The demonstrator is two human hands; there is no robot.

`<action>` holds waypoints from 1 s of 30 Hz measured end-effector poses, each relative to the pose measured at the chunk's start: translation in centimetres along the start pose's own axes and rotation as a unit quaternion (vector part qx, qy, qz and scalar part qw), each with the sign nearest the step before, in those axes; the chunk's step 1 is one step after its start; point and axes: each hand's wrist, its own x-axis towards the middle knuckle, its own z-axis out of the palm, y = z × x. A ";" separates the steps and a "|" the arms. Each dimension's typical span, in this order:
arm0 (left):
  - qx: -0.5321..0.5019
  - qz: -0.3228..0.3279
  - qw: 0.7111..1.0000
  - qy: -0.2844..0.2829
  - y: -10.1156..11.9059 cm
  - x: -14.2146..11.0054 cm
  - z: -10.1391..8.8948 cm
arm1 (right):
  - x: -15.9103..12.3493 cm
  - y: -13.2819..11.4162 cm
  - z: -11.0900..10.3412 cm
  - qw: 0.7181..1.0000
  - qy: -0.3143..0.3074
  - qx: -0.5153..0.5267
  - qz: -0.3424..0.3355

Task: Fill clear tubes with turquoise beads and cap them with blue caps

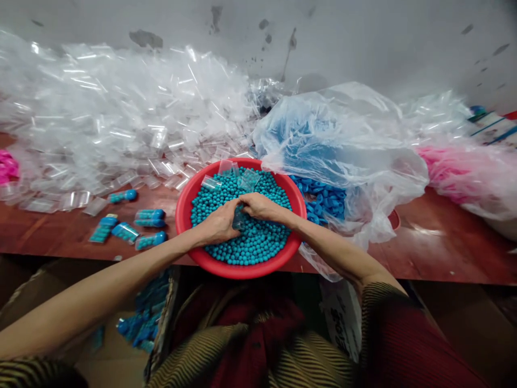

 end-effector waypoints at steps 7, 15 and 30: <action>-0.047 -0.074 0.996 -0.009 0.5 0.2 -0.3 | -0.2 0.8 -0.4 0.960 -0.023 0.262 0.090; 0.147 -0.095 0.983 -0.051 1.7 0.4 0.0 | -0.2 0.8 1.4 0.917 0.003 0.372 0.142; 0.144 -0.152 0.977 -0.043 2.4 -1.6 -1.8 | -6.8 -0.9 -0.5 0.993 -0.102 -0.033 0.039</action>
